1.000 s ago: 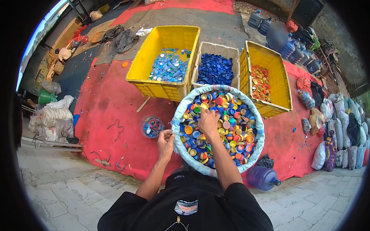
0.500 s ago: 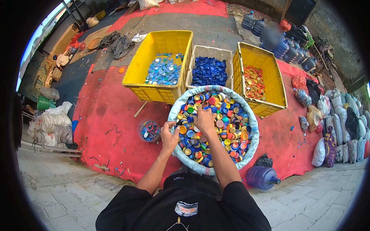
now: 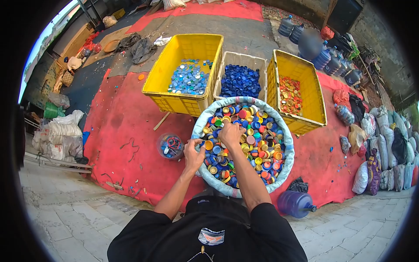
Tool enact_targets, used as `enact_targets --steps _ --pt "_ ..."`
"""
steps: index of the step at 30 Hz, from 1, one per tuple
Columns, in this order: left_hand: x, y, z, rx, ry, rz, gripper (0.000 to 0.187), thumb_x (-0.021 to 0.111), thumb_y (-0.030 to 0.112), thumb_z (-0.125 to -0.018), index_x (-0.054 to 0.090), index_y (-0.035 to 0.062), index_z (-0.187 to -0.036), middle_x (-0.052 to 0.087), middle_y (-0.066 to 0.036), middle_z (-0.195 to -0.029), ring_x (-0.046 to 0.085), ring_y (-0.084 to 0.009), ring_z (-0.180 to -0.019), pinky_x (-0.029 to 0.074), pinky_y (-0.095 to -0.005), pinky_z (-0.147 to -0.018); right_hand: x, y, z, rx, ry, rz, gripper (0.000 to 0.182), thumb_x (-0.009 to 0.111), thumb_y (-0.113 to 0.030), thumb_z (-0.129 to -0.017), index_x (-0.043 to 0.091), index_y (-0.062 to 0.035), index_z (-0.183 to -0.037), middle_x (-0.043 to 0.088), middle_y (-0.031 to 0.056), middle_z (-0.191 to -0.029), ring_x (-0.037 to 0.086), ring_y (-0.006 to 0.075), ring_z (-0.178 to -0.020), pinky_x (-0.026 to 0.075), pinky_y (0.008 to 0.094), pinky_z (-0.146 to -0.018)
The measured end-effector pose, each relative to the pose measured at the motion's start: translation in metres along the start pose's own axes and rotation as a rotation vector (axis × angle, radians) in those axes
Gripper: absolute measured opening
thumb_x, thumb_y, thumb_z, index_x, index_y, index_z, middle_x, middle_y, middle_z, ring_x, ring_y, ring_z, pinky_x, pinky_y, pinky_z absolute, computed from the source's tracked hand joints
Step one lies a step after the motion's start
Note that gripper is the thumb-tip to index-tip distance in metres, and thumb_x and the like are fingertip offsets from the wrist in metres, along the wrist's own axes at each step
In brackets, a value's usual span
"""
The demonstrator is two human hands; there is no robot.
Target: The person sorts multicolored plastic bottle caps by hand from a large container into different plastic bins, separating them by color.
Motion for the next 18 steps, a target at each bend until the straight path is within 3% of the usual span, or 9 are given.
enact_targets --steps 6,9,11,13,16,18 --pt "0.0 -0.004 -0.004 0.012 -0.014 0.009 0.025 0.068 0.013 -0.079 0.06 0.0061 -0.102 0.063 -0.01 -0.1 0.054 -0.0306 -0.099 0.037 -0.0451 -0.091 -0.012 0.026 0.0 0.051 0.106 -0.32 0.039 0.063 -0.015 -0.08 0.059 -0.0102 -0.118 0.071 0.0056 -0.091 0.058 0.0329 -0.098 0.032 0.0516 -0.084" --pt "0.004 -0.004 -0.006 -0.017 -0.014 0.012 0.026 0.069 0.013 -0.079 0.061 0.0061 -0.102 0.064 -0.009 -0.1 0.055 -0.0305 -0.098 0.038 -0.0449 -0.091 -0.012 0.025 0.001 0.019 0.094 -0.264 0.04 0.065 -0.017 -0.079 0.059 -0.0088 -0.117 0.071 0.0078 -0.09 0.057 0.0329 -0.101 0.032 0.0534 -0.088" --pt "0.007 -0.006 -0.005 -0.015 -0.012 0.015 0.026 0.069 0.014 -0.079 0.061 0.0063 -0.102 0.064 -0.009 -0.1 0.055 -0.0299 -0.099 0.038 -0.0447 -0.091 -0.007 0.016 0.001 -0.03 0.023 0.013 0.046 0.071 -0.025 -0.077 0.059 -0.0091 -0.118 0.07 0.0104 -0.095 0.056 0.0334 -0.101 0.034 0.0553 -0.085" --pt "0.008 -0.007 -0.006 -0.019 -0.012 0.022 0.026 0.069 0.014 -0.079 0.061 0.0064 -0.102 0.064 -0.008 -0.1 0.055 -0.0293 -0.099 0.038 -0.0446 -0.091 -0.01 -0.003 0.001 -0.072 -0.093 0.112 0.045 0.071 -0.023 -0.074 0.059 -0.007 -0.114 0.069 0.0122 -0.095 0.056 0.0334 -0.101 0.034 0.0565 -0.082" --pt "0.006 -0.01 -0.004 -0.035 -0.015 0.047 0.026 0.069 0.014 -0.079 0.061 0.0066 -0.102 0.065 -0.008 -0.099 0.056 -0.0283 -0.099 0.038 -0.0443 -0.091 0.004 -0.013 0.001 -0.215 0.053 0.238 0.04 0.068 -0.018 -0.072 0.059 -0.005 -0.109 0.068 0.0136 -0.089 0.058 0.0332 -0.097 0.034 0.0569 -0.078" --pt "0.006 -0.013 -0.004 -0.034 -0.011 0.06 0.026 0.069 0.014 -0.079 0.061 0.0066 -0.102 0.065 -0.008 -0.099 0.056 -0.0283 -0.099 0.038 -0.0442 -0.091 0.006 -0.015 -0.001 -0.222 0.029 0.237 0.041 0.065 -0.014 -0.072 0.058 -0.0043 -0.111 0.068 0.0135 -0.085 0.058 0.033 -0.096 0.034 0.0575 -0.077"
Point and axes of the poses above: each hand's wrist, its own z-axis away from the middle knuckle, its own x-axis out of the palm, y = z × x, the point moved 5 cm from there along -z, towards the middle knuckle
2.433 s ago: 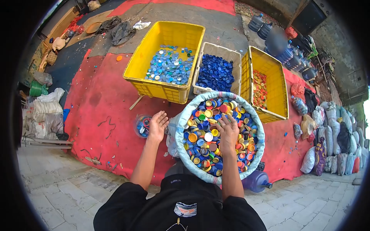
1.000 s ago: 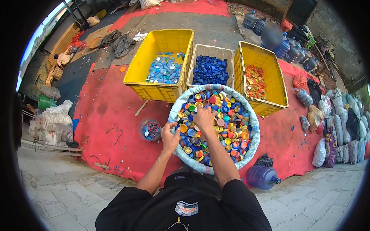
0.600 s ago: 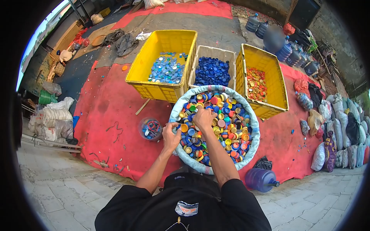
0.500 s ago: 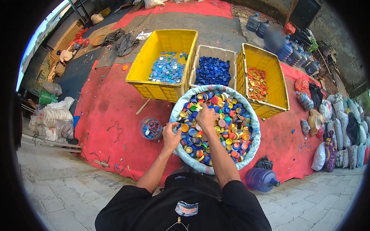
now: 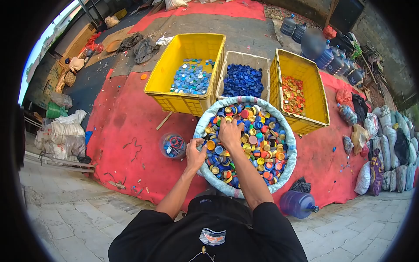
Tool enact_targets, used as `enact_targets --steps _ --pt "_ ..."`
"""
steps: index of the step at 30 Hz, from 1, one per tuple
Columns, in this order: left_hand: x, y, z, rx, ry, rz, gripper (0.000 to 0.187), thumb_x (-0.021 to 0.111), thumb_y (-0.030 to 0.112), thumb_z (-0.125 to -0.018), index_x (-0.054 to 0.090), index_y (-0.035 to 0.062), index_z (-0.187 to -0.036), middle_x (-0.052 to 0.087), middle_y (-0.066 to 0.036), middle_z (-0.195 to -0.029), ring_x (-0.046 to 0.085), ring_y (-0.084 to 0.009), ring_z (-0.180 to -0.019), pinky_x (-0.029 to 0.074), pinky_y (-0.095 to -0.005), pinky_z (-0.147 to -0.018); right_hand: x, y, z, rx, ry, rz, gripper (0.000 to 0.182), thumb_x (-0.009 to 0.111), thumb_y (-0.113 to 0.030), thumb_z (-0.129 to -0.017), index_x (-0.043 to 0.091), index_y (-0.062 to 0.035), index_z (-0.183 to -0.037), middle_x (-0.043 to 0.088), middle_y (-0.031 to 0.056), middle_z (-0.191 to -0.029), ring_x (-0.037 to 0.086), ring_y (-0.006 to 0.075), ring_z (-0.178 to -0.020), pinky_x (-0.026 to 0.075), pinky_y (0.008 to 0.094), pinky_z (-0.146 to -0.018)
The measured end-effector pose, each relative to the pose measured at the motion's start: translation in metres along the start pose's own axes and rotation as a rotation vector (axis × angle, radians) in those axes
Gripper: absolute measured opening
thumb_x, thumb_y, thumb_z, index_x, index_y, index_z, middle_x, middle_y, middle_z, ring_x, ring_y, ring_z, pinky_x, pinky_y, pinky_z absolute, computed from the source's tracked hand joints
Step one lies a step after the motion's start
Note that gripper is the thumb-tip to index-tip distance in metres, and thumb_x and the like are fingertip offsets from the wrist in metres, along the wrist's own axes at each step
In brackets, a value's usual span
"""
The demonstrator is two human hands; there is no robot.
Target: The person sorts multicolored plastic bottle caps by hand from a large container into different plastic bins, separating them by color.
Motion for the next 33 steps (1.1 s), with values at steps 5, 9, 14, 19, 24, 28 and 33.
enact_targets --steps 5,9,14,19,24,28,33 --pt "0.001 0.002 -0.004 0.003 0.001 -0.025 0.027 0.069 0.015 -0.078 0.061 0.0065 -0.103 0.066 -0.008 -0.099 0.055 -0.0293 -0.099 0.038 -0.0449 -0.091 -0.022 0.009 0.002 0.032 0.117 -0.287 0.02 0.055 -0.012 -0.082 0.065 -0.006 -0.098 0.068 0.0169 -0.079 0.064 0.0333 -0.083 0.04 0.0512 -0.069" --pt "0.003 0.018 -0.012 0.044 -0.01 -0.157 0.028 0.07 0.016 -0.077 0.061 0.0064 -0.102 0.067 -0.008 -0.1 0.055 -0.03 -0.097 0.038 -0.0458 -0.09 -0.014 0.046 0.006 0.215 0.106 -0.692 0.022 0.064 -0.01 -0.08 0.067 -0.0021 -0.1 0.07 0.0178 -0.088 0.067 0.0354 -0.081 0.051 0.0466 -0.078" --pt "0.015 0.042 -0.027 0.229 -0.017 -0.325 0.034 0.073 0.019 -0.076 0.059 0.0044 -0.103 0.068 -0.008 -0.094 0.055 -0.0296 -0.092 0.037 -0.0443 -0.081 -0.017 0.04 0.007 0.08 0.104 -0.446 0.032 0.069 -0.013 -0.077 0.063 -0.0037 -0.107 0.069 0.0162 -0.1 0.062 0.0379 -0.094 0.049 0.0458 -0.081" --pt "0.034 0.059 -0.042 0.277 -0.089 -0.478 0.043 0.076 0.019 -0.074 0.055 0.0006 -0.106 0.067 -0.014 -0.083 0.057 -0.0308 -0.087 0.036 -0.0424 -0.077 -0.034 0.037 0.009 0.128 0.226 -0.501 0.035 0.069 -0.013 -0.077 0.061 -0.0044 -0.11 0.069 0.0151 -0.098 0.062 0.0364 -0.093 0.048 0.045 -0.081" --pt "0.051 0.05 -0.053 0.181 -0.123 -0.474 0.038 0.073 0.015 -0.075 0.056 0.0028 -0.107 0.067 -0.014 -0.079 0.059 -0.0311 -0.087 0.035 -0.0419 -0.078 -0.038 0.058 0.025 0.239 0.18 -0.5 0.034 0.068 -0.012 -0.078 0.061 -0.0048 -0.11 0.068 0.0153 -0.097 0.061 0.0361 -0.093 0.048 0.0459 -0.081" --pt "0.04 0.044 -0.059 0.116 -0.107 -0.116 0.035 0.07 0.011 -0.076 0.06 0.0034 -0.109 0.067 -0.013 -0.077 0.061 -0.0281 -0.081 0.043 -0.0434 -0.076 -0.034 0.069 0.019 0.219 0.148 -0.437 0.033 0.067 -0.014 -0.078 0.061 -0.0055 -0.109 0.067 0.0152 -0.095 0.06 0.037 -0.093 0.046 0.0484 -0.079" --pt "0.014 0.033 -0.045 -0.518 -0.315 1.013 0.023 0.065 0.014 -0.086 0.06 0.0023 -0.105 0.064 -0.006 -0.086 0.06 -0.0172 -0.079 0.051 -0.0328 -0.074 -0.024 0.055 -0.013 -0.003 0.155 -0.321 0.033 0.068 -0.011 -0.074 0.063 -0.0052 -0.106 0.069 0.0145 -0.092 0.062 0.0375 -0.087 0.049 0.0473 -0.079"
Point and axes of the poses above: each hand's wrist, its own z-axis away from the middle knuckle, its own x-axis out of the palm, y = z × x, the point moved 5 cm from there along -z, towards the middle knuckle
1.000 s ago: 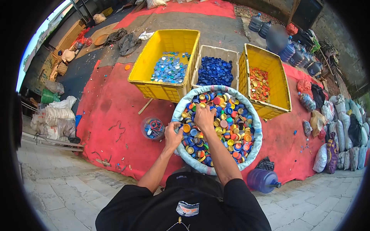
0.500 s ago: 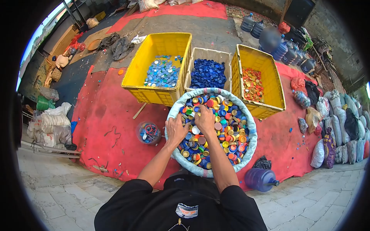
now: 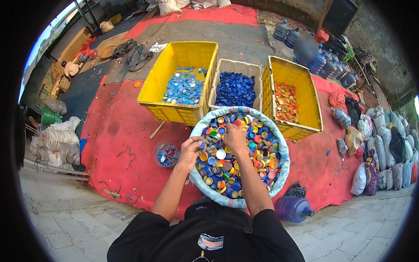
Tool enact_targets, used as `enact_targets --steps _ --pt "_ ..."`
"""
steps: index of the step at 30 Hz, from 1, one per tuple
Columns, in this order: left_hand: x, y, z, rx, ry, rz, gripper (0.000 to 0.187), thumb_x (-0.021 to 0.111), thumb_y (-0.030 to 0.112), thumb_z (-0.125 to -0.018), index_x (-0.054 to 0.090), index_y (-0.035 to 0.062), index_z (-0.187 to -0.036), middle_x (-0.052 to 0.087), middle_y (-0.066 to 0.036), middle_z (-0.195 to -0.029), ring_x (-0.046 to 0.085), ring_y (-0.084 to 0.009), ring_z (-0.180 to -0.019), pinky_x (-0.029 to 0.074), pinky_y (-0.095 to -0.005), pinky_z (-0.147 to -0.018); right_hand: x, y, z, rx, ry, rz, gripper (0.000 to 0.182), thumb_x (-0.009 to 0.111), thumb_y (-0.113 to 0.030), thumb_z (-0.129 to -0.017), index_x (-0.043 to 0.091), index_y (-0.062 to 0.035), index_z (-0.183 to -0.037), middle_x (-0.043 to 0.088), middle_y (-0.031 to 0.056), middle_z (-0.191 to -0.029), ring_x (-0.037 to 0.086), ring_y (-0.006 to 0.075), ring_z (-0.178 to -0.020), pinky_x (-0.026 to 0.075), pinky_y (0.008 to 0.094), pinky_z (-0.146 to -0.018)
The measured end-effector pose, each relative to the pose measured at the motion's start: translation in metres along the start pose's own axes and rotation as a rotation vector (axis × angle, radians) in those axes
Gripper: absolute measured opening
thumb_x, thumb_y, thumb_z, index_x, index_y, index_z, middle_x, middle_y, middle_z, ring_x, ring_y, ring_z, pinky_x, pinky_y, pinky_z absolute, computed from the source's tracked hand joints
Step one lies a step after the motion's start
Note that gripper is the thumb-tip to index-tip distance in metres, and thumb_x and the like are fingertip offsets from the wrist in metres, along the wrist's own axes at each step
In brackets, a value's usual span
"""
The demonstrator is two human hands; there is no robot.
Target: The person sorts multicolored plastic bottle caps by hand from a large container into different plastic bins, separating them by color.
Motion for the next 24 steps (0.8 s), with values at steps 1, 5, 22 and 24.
enact_targets --steps 1,5,22,24 --pt "0.001 0.008 0.011 -0.058 -0.009 0.213 0.017 0.063 0.015 -0.088 0.059 0.0036 -0.1 0.061 -0.006 -0.087 0.059 -0.0185 -0.077 0.052 -0.0343 -0.073 0.003 -0.005 -0.006 -0.01 -0.042 0.026 0.035 0.068 -0.01 -0.071 0.063 -0.0038 -0.106 0.068 0.0168 -0.092 0.062 0.0375 -0.088 0.049 0.0487 -0.079" --pt "-0.021 0.001 0.031 -0.178 -0.03 0.616 0.012 0.062 0.019 -0.09 0.054 0.0093 -0.089 0.056 -0.004 -0.076 0.058 -0.0176 -0.073 0.05 -0.0341 -0.07 0.025 -0.009 -0.02 -0.025 -0.174 0.095 0.038 0.065 -0.007 -0.067 0.062 0.001 -0.104 0.066 0.0249 -0.09 0.064 0.0403 -0.089 0.05 0.0512 -0.078" --pt "-0.007 -0.02 0.033 -0.022 0.161 -0.226 0.025 0.076 0.022 -0.081 0.058 0.0067 -0.09 0.055 0.004 -0.073 0.043 -0.002 -0.056 0.034 -0.0195 -0.05 0.04 -0.014 -0.012 -0.123 -0.128 0.246 0.01 0.053 -0.007 -0.078 0.058 -0.0032 -0.086 0.067 0.0183 -0.076 0.065 0.0351 -0.079 0.046 0.0493 -0.071" --pt "-0.002 -0.017 0.03 0.005 0.151 -0.274 0.026 0.076 0.021 -0.081 0.059 0.0052 -0.092 0.057 0.002 -0.076 0.047 -0.0039 -0.061 0.036 -0.0203 -0.053 0.038 -0.014 -0.009 -0.103 -0.105 0.236 0.01 0.054 -0.007 -0.077 0.058 -0.0035 -0.086 0.067 0.0174 -0.077 0.064 0.034 -0.084 0.046 0.0492 -0.073"
Point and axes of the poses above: each hand's wrist, its own z-axis away from the middle knuckle, its own x-axis out of the palm, y = z × x, the point moved 5 cm from there along -z, towards the middle knuckle
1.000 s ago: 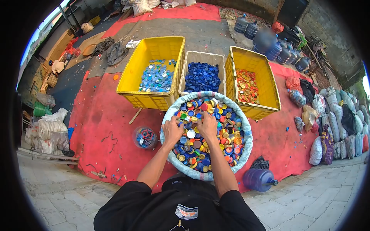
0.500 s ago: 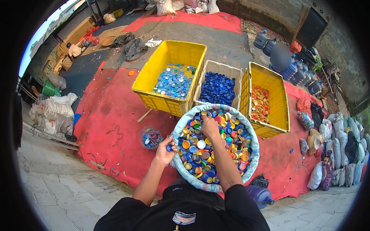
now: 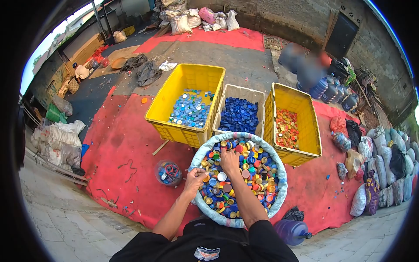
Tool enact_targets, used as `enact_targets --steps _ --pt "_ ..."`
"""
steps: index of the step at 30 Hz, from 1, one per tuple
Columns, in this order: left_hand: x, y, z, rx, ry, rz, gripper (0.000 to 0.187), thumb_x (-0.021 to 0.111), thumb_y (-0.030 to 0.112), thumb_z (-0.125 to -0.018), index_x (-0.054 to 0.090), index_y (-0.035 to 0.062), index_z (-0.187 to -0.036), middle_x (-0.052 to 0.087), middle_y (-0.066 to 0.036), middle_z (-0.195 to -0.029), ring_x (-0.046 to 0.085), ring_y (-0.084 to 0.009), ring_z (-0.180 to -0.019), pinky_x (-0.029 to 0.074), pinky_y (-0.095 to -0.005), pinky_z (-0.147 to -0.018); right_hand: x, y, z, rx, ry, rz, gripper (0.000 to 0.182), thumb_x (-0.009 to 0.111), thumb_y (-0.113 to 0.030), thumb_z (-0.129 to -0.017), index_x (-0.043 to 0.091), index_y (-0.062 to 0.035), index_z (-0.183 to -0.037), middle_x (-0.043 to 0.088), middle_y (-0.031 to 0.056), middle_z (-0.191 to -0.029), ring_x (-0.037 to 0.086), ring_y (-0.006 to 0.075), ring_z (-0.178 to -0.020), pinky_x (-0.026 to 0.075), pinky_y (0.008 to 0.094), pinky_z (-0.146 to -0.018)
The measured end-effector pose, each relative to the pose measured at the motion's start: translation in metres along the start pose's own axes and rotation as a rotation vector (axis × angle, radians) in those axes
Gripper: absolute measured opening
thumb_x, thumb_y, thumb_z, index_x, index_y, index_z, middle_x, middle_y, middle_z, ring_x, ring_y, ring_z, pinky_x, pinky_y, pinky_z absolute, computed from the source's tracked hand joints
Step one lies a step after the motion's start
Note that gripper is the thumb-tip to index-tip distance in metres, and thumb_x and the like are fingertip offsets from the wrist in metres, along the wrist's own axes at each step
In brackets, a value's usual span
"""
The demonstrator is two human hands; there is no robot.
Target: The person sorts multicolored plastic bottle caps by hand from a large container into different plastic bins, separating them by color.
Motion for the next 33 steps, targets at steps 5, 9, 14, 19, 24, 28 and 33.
enact_targets --steps 5,9,14,19,24,28,33 --pt "0.002 -0.002 -0.013 0.113 -0.01 -0.125 0.026 0.076 0.02 -0.08 0.061 0.0028 -0.094 0.059 0.002 -0.078 0.051 -0.006 -0.067 0.041 -0.0216 -0.059 -0.007 0.008 0.003 0.048 0.117 -0.116 0.039 0.062 -0.007 -0.077 0.06 -0.0013 -0.115 0.068 0.0162 -0.08 0.065 0.0328 -0.084 0.047 0.0475 -0.075" --pt "0.008 0.008 -0.018 0.259 -0.006 -0.467 0.025 0.075 0.014 -0.078 0.063 -0.0004 -0.094 0.066 -0.007 -0.081 0.062 -0.013 -0.072 0.05 -0.0276 -0.065 -0.034 0.022 0.016 0.327 0.224 -0.684 0.039 0.067 -0.007 -0.08 0.057 0.0014 -0.117 0.067 0.0117 -0.08 0.065 0.0202 -0.072 0.053 0.0375 -0.068" --pt "0.033 0.017 -0.033 0.57 -0.073 -0.748 0.026 0.074 0.01 -0.075 0.064 0.0006 -0.098 0.07 -0.016 -0.09 0.069 -0.0281 -0.086 0.054 -0.0364 -0.074 -0.042 0.032 0.053 0.639 0.239 -1.558 0.036 0.059 -0.014 -0.085 0.054 -0.0006 -0.117 0.06 0.0052 -0.089 0.059 0.0193 -0.076 0.051 0.0359 -0.07" --pt "0.051 0.009 -0.053 0.438 -0.154 -0.97 0.032 0.075 0.016 -0.076 0.063 0.0033 -0.104 0.072 -0.013 -0.096 0.067 -0.0307 -0.092 0.052 -0.0425 -0.078 -0.044 0.036 0.097 0.681 0.212 -2.129 0.03 0.049 -0.021 -0.083 0.055 -0.0033 -0.106 0.058 0.0085 -0.096 0.057 0.0206 -0.084 0.048 0.0348 -0.073" --pt "0.051 0.004 -0.057 0.423 -0.151 -0.922 0.029 0.073 0.015 -0.077 0.064 0.0036 -0.103 0.072 -0.011 -0.095 0.067 -0.0306 -0.089 0.052 -0.0411 -0.077 -0.049 0.025 0.127 0.755 0.207 -2.071 0.021 0.055 -0.018 -0.084 0.056 -0.0052 -0.1 0.059 0.007 -0.093 0.058 0.0188 -0.082 0.048 0.0334 -0.074" --pt "0.043 0.003 -0.052 0.338 -0.161 -0.552 0.028 0.073 0.013 -0.08 0.062 0.0007 -0.103 0.072 -0.009 -0.09 0.065 -0.0175 -0.073 0.05 -0.0291 -0.063 -0.042 0.02 0.136 0.741 0.123 -1.694 0.031 0.064 -0.003 -0.08 0.057 -0.0036 -0.11 0.06 0.0073 -0.1 0.059 0.0142 -0.082 0.051 0.0289 -0.071" --pt "0.045 0.023 -0.007 -0.082 -0.272 0.084 0.032 0.074 0.01 -0.082 0.056 0.0038 -0.107 0.065 -0.001 -0.082 0.039 0.0021 -0.049 0.026 -0.0153 -0.041 -0.059 -0.004 0.125 0.424 0.086 -1.154 0.057 0.075 -0.008 -0.075 0.053 -0.0011 -0.127 0.06 0.0064 -0.097 0.056 0.0119 -0.075 0.049 0.0258 -0.069"
Point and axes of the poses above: each hand's wrist, its own z-axis away from the middle knuckle, its own x-axis out of the palm, y = z × x, the point moved 5 cm from there along -z, towards the middle knuckle
